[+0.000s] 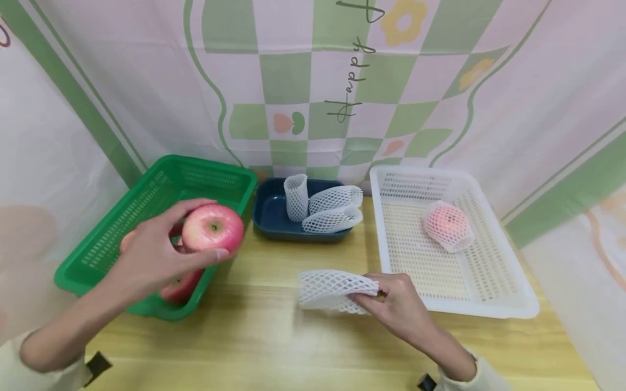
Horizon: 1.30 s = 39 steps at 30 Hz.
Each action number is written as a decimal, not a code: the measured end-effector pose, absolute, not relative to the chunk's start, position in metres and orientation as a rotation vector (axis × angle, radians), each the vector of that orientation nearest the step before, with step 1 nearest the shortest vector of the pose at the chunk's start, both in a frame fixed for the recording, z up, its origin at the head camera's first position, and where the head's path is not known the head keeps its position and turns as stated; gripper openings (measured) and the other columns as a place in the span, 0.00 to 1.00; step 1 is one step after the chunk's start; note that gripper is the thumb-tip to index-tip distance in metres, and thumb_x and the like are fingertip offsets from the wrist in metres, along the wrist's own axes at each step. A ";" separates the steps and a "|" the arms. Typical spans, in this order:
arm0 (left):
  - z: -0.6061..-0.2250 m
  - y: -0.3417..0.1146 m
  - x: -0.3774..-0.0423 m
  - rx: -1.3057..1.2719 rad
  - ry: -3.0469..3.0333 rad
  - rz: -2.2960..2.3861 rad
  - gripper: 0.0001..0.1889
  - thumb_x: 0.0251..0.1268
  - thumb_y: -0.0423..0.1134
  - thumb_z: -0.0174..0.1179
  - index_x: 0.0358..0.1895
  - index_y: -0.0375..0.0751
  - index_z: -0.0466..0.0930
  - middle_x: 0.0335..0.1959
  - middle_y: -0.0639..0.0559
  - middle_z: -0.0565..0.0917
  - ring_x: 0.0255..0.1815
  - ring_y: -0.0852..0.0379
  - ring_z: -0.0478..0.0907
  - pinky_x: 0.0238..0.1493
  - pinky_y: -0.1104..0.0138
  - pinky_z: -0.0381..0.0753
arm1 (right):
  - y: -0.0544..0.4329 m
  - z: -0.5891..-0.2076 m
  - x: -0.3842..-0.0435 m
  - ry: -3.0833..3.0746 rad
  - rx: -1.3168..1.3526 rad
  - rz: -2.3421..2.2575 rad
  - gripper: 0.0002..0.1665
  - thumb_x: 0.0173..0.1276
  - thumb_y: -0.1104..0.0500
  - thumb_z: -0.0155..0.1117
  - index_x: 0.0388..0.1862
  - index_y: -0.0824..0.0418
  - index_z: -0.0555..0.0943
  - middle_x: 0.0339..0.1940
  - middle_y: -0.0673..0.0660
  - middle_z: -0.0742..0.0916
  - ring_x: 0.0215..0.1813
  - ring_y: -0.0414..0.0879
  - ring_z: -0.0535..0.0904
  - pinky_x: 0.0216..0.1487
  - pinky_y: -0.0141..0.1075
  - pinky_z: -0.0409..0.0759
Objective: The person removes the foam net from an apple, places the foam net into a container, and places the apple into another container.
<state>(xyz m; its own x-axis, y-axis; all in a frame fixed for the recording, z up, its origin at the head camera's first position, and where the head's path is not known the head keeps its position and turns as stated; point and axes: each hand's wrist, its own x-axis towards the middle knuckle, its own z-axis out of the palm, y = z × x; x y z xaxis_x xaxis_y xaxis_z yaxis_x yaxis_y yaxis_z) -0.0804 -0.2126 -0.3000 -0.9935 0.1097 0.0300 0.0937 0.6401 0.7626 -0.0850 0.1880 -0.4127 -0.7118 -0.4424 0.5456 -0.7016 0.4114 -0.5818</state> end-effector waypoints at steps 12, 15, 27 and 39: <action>-0.308 -0.262 -0.149 -0.021 2.827 1.207 0.45 0.66 0.66 0.69 0.80 0.49 0.64 0.64 0.44 0.80 0.57 0.49 0.78 0.46 0.72 0.80 | 0.194 -0.411 -0.081 -2.384 0.946 1.175 0.15 0.50 0.72 0.83 0.38 0.62 0.92 0.32 0.54 0.93 0.31 0.35 0.86 0.29 0.23 0.82; -0.313 -0.272 -0.164 -0.039 2.798 1.188 0.46 0.68 0.64 0.68 0.80 0.42 0.63 0.65 0.39 0.80 0.56 0.46 0.79 0.45 0.70 0.81 | 0.196 -0.411 -0.081 -2.395 0.940 1.176 0.16 0.51 0.72 0.83 0.39 0.62 0.92 0.33 0.54 0.93 0.32 0.35 0.87 0.31 0.24 0.83; -0.329 -0.299 -0.214 -0.152 2.729 1.084 0.52 0.67 0.64 0.69 0.78 0.25 0.58 0.70 0.28 0.70 0.66 0.34 0.68 0.65 0.45 0.74 | 0.199 -0.414 -0.077 -2.406 0.947 1.166 0.17 0.52 0.73 0.83 0.40 0.62 0.92 0.36 0.54 0.94 0.34 0.39 0.90 0.35 0.24 0.85; -0.350 -0.313 -0.239 -0.082 2.650 0.961 0.40 0.72 0.56 0.66 0.66 0.22 0.64 0.59 0.31 0.74 0.52 0.43 0.75 0.45 0.59 0.80 | 0.200 -0.412 -0.073 -2.371 0.992 1.168 0.16 0.53 0.72 0.82 0.41 0.61 0.92 0.38 0.54 0.94 0.37 0.41 0.90 0.37 0.25 0.86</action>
